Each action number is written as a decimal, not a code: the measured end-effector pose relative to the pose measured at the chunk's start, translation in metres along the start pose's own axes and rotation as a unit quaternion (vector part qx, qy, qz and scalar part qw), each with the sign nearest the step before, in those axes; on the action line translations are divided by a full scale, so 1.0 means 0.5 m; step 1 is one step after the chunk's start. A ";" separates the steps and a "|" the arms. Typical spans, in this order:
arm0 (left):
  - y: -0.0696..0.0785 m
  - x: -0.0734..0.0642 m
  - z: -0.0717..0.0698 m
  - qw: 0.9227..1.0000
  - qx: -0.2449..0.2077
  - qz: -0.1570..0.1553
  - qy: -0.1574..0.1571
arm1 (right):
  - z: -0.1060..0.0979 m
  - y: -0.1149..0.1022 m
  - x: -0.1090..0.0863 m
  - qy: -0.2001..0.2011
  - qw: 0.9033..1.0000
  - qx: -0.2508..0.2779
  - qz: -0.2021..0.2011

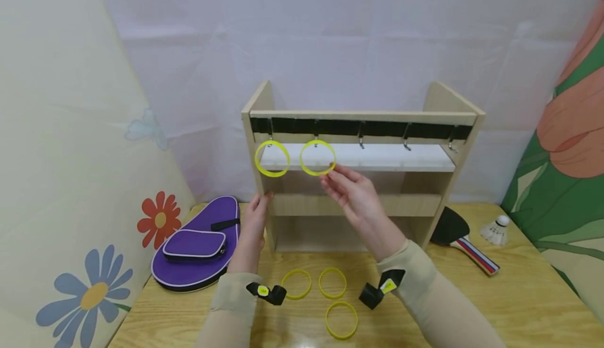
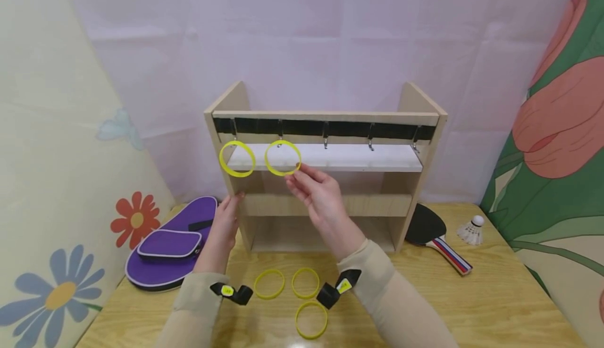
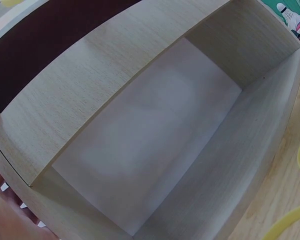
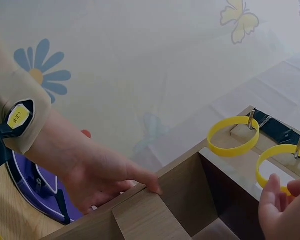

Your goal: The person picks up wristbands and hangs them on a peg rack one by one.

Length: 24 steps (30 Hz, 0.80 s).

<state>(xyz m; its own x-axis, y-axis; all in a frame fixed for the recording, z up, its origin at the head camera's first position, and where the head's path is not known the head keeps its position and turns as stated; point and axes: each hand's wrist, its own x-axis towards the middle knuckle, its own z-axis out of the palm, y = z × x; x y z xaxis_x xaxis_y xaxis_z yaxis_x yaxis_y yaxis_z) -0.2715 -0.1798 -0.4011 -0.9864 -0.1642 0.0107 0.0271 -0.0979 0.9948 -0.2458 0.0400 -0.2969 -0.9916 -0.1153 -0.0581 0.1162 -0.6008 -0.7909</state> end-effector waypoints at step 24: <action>0.002 -0.003 -0.002 1.000 0.005 -0.004 -0.003 | -0.048 0.029 -0.011 0.007 0.999 -0.038 0.015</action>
<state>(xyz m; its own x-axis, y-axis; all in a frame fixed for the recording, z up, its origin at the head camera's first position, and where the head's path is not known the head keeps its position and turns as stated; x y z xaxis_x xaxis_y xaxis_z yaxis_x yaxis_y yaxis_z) -0.2697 -0.1804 -0.4000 -0.9874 -0.1583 0.0024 0.0168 -0.0900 0.9958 -0.2403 0.0512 -0.3227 -0.9884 -0.1215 -0.0906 0.1422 -0.5360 -0.8322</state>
